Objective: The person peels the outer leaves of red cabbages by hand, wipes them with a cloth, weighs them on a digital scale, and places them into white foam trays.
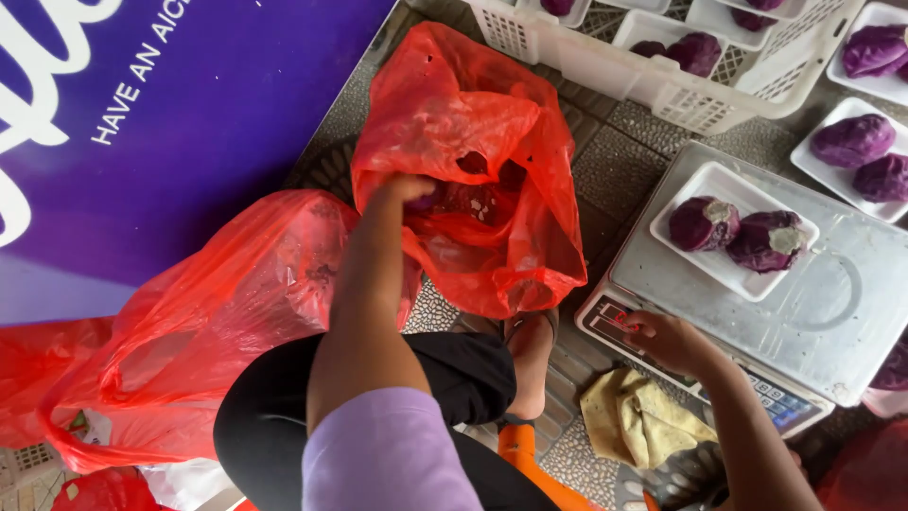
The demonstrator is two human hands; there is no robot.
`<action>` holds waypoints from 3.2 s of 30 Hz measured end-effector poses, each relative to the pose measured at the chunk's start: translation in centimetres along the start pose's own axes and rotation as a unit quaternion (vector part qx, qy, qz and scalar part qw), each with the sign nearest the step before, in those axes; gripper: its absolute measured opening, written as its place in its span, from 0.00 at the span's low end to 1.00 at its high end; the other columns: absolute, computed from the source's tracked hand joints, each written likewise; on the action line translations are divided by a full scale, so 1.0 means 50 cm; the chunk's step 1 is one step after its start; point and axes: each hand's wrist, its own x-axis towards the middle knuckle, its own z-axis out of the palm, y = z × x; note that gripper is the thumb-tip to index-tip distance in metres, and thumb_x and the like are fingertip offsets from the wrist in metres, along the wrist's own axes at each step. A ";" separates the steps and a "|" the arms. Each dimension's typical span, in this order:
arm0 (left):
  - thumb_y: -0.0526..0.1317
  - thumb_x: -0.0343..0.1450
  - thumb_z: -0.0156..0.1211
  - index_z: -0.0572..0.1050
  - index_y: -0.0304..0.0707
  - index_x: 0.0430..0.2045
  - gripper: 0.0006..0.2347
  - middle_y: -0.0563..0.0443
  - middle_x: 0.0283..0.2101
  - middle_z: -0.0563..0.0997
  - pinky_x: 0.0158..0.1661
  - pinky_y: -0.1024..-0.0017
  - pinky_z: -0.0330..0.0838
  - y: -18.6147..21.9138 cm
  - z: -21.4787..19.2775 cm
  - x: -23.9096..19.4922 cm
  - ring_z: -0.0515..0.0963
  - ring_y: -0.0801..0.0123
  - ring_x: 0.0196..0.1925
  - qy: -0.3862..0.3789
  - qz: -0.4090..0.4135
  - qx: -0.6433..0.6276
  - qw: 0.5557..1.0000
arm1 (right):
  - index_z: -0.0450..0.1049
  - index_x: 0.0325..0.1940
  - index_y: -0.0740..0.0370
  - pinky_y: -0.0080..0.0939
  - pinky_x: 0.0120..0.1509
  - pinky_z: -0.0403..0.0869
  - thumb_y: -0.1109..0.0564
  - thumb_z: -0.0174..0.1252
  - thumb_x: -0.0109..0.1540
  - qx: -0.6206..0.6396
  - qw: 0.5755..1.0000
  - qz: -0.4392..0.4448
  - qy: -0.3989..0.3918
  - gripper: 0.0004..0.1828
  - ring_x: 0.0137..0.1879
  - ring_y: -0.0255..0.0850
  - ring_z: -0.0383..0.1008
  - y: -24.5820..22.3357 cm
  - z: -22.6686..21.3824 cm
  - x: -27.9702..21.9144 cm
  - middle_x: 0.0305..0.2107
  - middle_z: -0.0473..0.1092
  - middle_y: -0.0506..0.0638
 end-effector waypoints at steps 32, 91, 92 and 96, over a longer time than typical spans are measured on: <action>0.47 0.52 0.86 0.66 0.57 0.63 0.42 0.51 0.58 0.73 0.57 0.57 0.75 0.284 0.650 -0.212 0.79 0.51 0.58 0.033 0.589 0.176 0.788 | 0.73 0.51 0.65 0.47 0.50 0.82 0.63 0.70 0.61 0.449 0.673 -0.359 0.465 0.17 0.49 0.44 0.80 -0.045 -0.219 -0.286 0.44 0.74 0.55; 0.39 0.53 0.82 0.68 0.41 0.58 0.37 0.30 0.55 0.74 0.56 0.48 0.71 0.290 0.933 -0.185 0.75 0.35 0.59 -0.289 0.379 0.107 0.873 | 0.83 0.41 0.61 0.43 0.48 0.74 0.61 0.65 0.66 0.268 0.676 -0.211 0.653 0.03 0.39 0.42 0.75 0.157 -0.176 -0.471 0.29 0.73 0.53; 0.44 0.54 0.79 0.66 0.48 0.62 0.39 0.32 0.59 0.71 0.58 0.48 0.72 0.287 0.943 -0.167 0.73 0.35 0.61 -0.221 0.401 0.171 0.873 | 0.83 0.42 0.58 0.45 0.48 0.74 0.59 0.64 0.67 0.254 0.682 -0.175 0.663 0.03 0.40 0.46 0.77 0.164 -0.174 -0.462 0.30 0.75 0.54; 0.59 0.49 0.77 0.62 0.48 0.59 0.44 0.36 0.54 0.69 0.55 0.47 0.76 0.259 1.007 -0.202 0.78 0.35 0.54 0.025 0.426 0.332 0.841 | 0.82 0.43 0.56 0.53 0.49 0.76 0.56 0.61 0.67 0.201 0.702 -0.099 0.676 0.06 0.45 0.59 0.79 0.138 -0.178 -0.460 0.33 0.78 0.58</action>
